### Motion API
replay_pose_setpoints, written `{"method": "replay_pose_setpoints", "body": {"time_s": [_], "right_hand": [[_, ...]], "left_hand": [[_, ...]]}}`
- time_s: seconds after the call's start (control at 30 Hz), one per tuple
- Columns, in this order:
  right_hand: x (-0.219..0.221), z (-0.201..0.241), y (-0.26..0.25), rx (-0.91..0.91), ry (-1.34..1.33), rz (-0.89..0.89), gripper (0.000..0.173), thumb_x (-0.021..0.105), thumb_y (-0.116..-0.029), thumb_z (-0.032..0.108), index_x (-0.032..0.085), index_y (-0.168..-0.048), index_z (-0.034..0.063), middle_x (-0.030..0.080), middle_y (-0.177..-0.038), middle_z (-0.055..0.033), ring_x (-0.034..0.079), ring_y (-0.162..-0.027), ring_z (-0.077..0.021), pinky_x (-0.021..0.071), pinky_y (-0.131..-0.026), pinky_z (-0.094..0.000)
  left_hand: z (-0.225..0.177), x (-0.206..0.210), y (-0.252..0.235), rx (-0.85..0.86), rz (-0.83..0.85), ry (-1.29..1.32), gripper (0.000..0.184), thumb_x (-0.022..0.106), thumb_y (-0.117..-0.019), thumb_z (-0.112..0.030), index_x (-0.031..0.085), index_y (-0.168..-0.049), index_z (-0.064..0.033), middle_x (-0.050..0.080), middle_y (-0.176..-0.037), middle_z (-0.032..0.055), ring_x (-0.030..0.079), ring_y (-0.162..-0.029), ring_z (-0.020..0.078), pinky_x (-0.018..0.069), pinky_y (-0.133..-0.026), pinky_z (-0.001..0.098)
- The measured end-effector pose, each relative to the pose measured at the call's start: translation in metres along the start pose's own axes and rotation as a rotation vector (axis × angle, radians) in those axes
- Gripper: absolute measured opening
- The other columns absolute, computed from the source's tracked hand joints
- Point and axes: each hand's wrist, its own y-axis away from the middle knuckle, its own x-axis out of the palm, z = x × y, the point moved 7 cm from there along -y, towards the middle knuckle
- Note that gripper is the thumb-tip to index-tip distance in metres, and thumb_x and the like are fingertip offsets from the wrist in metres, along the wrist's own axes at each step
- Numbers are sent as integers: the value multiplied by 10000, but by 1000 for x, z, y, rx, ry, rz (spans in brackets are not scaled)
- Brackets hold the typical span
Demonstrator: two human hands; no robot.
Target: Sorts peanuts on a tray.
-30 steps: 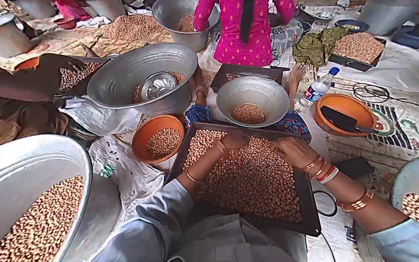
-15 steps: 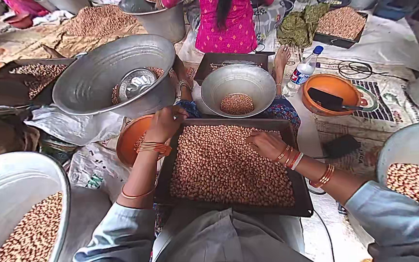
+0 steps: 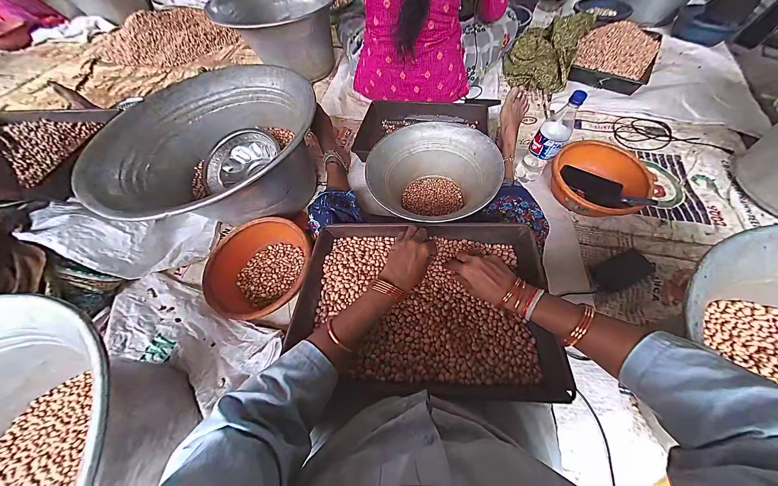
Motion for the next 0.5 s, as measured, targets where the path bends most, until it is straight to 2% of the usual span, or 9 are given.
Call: {"method": "replay_pose_setpoints", "body": {"time_s": [0.07,0.1,0.13,0.2,0.23,0.27,0.33,0.4,0.5], "right_hand": [[1,1,-1,-3,15,-8,295,483,-1073,181,683,-1269,87,683,-1142,-196,708,-938,-372,562,-751,-522],[1,1,0,-1,13,-4,296,485,-1072,181,684,-1270,86,681,-1154,-201,706,-942,-377,559,-756,-529],[1,1,1,-4,7,-7,295,490,-1070,178,686,-1266,79,683,-1155,-206,705,-944,-383,555,-758,-536],[2,1,3,-12,-8,-8,293,490,-1071,189,692,-1249,74,687,-1143,-209,705,-924,-387,548,-745,-545],[2,2,3,-20,-15,-2,297,489,-1074,204,695,-1247,79,691,-1137,-204,706,-921,-385,549,-744,-547],[3,2,2,-27,-17,6,296,487,-1075,214,694,-1248,90,690,-1134,-194,704,-921,-381,548,-746,-547],[3,3,1,-41,-26,2,300,490,-1071,211,694,-1266,109,695,-1137,-184,703,-928,-379,546,-750,-552],[3,4,1,-47,-35,-16,299,491,-1069,200,700,-1267,120,704,-1119,-182,706,-932,-381,545,-750,-558],[3,5,3,-22,-17,-30,311,476,-1073,190,712,-1266,133,713,-1091,-170,709,-902,-368,539,-731,-547]], "left_hand": [[4,-4,1,-21,1,67,134,723,-931,-111,777,-1035,-46,704,-1124,181,640,-1160,367,511,-1025,515],[10,-10,3,-59,-20,154,128,715,-940,-111,773,-1033,-44,717,-1072,166,675,-1087,346,541,-979,518],[20,-18,5,-117,-54,262,124,691,-955,-106,756,-1042,-45,725,-1014,158,704,-984,333,569,-888,540],[44,-36,12,-206,-176,433,128,630,-965,-82,697,-1065,-39,706,-884,171,694,-790,335,557,-718,558],[54,-42,15,-238,-222,461,149,589,-964,-70,668,-1088,-45,687,-849,168,670,-731,326,538,-662,540],[63,-47,16,-264,-238,458,166,575,-968,-66,657,-1111,-47,677,-827,156,653,-705,310,528,-649,518],[72,-46,12,-275,-218,408,199,570,-981,-62,694,-1136,-47,697,-814,144,671,-726,306,542,-710,526],[66,-39,16,-226,-213,343,177,587,-1001,-69,732,-1103,-67,706,-804,168,688,-720,351,551,-690,573],[49,-26,20,-213,-126,239,194,583,-1034,-110,750,-1131,-92,737,-957,216,718,-877,433,555,-774,636]]}}
